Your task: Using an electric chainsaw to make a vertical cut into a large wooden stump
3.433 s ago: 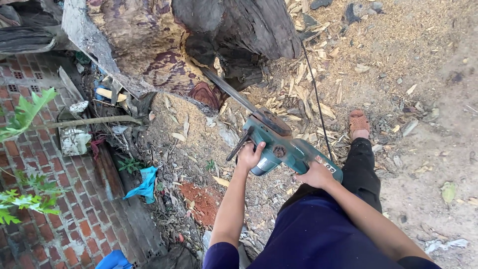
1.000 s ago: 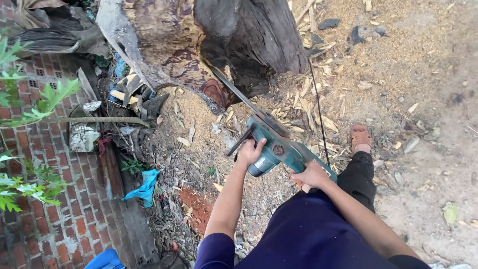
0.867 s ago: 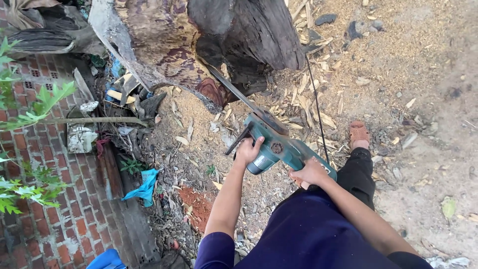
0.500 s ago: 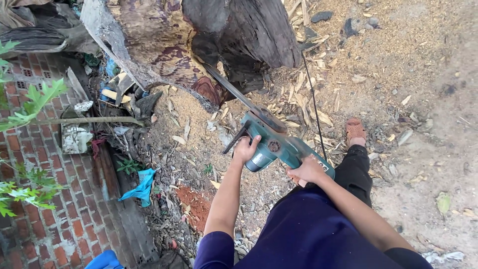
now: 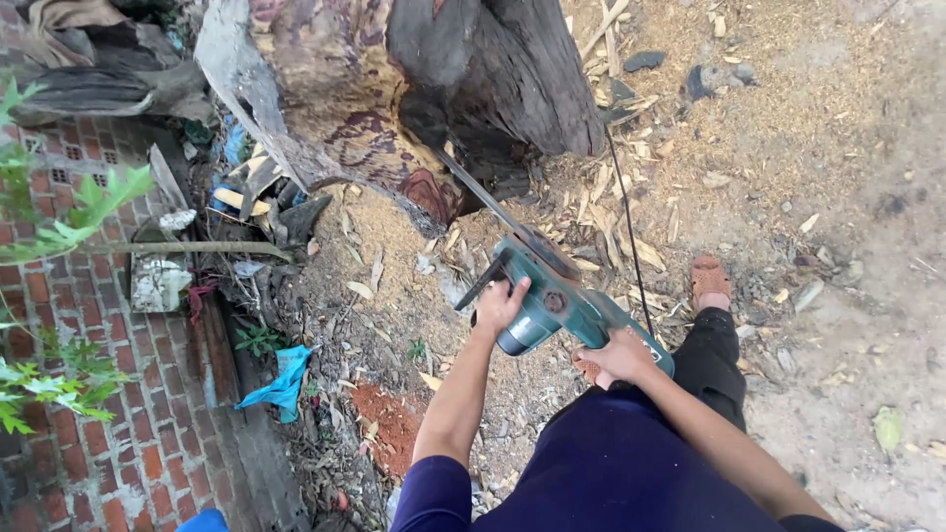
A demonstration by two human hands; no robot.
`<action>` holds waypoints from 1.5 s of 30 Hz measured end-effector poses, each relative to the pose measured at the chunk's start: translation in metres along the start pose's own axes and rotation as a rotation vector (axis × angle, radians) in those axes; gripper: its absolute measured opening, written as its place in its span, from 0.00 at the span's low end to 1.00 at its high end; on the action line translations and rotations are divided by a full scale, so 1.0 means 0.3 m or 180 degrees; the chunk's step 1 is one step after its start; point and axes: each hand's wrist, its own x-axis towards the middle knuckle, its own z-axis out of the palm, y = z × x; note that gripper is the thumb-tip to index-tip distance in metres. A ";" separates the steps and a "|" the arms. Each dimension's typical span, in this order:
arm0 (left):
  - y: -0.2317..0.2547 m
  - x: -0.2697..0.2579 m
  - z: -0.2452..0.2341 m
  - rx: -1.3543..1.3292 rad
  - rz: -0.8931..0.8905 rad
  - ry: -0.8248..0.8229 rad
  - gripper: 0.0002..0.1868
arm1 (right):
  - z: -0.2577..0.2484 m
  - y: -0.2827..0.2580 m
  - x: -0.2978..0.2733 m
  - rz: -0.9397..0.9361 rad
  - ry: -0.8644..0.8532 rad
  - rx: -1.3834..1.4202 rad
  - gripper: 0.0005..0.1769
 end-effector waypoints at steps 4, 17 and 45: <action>0.080 -0.077 -0.082 0.0166 0.0083 -0.0020 0.41 | 0.029 0.070 0.073 -0.0134 0.0058 0.0201 0.47; 0.240 -0.295 -0.229 0.0568 -0.0055 0.0190 0.42 | 0.184 0.309 0.345 -0.0848 0.0181 0.0501 0.40; 0.083 -0.227 -0.183 0.0499 0.0244 -0.0021 0.45 | 0.213 0.251 0.284 -0.0592 0.0271 0.0415 0.37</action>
